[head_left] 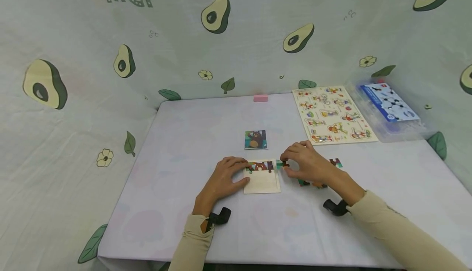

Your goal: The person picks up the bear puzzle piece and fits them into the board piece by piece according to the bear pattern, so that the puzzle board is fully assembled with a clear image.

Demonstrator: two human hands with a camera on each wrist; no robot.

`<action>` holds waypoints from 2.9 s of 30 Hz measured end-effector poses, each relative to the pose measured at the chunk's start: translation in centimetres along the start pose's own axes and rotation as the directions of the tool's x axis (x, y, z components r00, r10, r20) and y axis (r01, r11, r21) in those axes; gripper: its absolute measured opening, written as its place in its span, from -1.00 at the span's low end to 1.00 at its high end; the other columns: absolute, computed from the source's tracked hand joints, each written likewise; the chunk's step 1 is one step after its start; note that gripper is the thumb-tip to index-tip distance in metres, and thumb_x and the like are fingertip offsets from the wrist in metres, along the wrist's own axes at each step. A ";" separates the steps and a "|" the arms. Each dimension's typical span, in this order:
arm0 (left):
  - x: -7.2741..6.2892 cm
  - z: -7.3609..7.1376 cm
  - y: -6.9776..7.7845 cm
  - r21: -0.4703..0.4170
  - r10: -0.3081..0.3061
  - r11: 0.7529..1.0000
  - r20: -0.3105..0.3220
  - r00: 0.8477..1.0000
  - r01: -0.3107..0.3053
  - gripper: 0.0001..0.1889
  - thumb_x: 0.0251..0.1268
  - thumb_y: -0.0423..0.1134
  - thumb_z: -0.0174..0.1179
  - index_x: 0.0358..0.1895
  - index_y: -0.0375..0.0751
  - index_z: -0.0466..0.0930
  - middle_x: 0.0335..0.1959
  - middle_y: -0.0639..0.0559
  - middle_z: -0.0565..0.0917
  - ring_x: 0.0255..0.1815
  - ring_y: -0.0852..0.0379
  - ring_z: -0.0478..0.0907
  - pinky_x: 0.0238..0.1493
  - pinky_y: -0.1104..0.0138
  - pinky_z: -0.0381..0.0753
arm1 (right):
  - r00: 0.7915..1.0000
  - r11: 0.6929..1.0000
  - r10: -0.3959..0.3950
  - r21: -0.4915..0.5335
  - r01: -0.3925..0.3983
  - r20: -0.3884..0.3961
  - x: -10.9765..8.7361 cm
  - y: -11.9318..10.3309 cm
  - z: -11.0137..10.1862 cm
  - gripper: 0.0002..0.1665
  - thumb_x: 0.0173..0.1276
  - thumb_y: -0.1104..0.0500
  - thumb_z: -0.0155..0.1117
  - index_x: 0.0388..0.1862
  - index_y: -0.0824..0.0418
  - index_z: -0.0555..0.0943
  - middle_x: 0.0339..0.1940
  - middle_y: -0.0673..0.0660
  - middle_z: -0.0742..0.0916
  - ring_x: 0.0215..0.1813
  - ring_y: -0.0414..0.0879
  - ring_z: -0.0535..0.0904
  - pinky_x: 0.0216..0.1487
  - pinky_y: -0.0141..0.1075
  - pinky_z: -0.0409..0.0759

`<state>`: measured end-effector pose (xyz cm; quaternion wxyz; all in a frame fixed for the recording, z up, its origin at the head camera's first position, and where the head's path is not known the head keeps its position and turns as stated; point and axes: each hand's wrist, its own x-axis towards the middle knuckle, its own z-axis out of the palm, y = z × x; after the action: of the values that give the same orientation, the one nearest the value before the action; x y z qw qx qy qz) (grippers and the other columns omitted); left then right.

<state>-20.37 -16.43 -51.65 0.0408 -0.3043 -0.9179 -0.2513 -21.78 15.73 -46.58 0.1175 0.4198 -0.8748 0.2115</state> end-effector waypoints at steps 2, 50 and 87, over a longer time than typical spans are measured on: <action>0.0 0.0 0.0 0.003 -0.001 1.000 -0.002 1.000 0.001 -0.53 0.36 0.11 0.23 0.29 0.13 0.59 0.29 0.16 0.51 0.35 0.03 0.33 0.34 -0.07 0.27 | 1.000 1.000 -0.011 0.009 0.011 -0.004 0.2 -0.2 0.1 -0.77 0.19 0.16 0.48 -0.15 0.11 0.71 -0.17 -0.04 0.71 -0.09 -0.11 0.55 0.07 0.03 0.30; 0.2 -0.4 0.0 -0.027 -0.023 0.999 0.029 0.999 0.024 -0.56 0.52 0.15 0.03 0.32 0.15 0.57 0.32 0.18 0.49 0.38 0.07 0.29 0.35 -0.04 0.25 | 0.997 0.997 -0.070 0.036 0.069 0.038 4.5 -4.1 4.1 -0.81 0.18 0.18 0.47 -0.19 0.11 0.73 -0.21 -0.02 0.71 -0.10 -0.12 0.57 0.09 0.04 0.37; 0.5 -0.1 -0.1 -0.013 0.009 1.000 -0.010 1.000 -0.009 -0.59 0.44 0.03 0.21 0.27 0.05 0.60 0.29 0.12 0.52 0.35 0.02 0.33 0.32 -0.06 0.30 | 0.993 0.986 -0.099 -0.132 0.106 0.063 5.2 -4.7 5.8 -0.85 0.26 0.08 0.51 -0.22 0.07 0.81 -0.18 -0.02 0.71 -0.05 -0.08 0.55 0.09 0.03 0.37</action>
<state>-20.83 -16.35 -51.50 0.0447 -0.3076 -0.9147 -0.2585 -21.46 6.83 -48.39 0.1316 0.4612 -0.8673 0.1335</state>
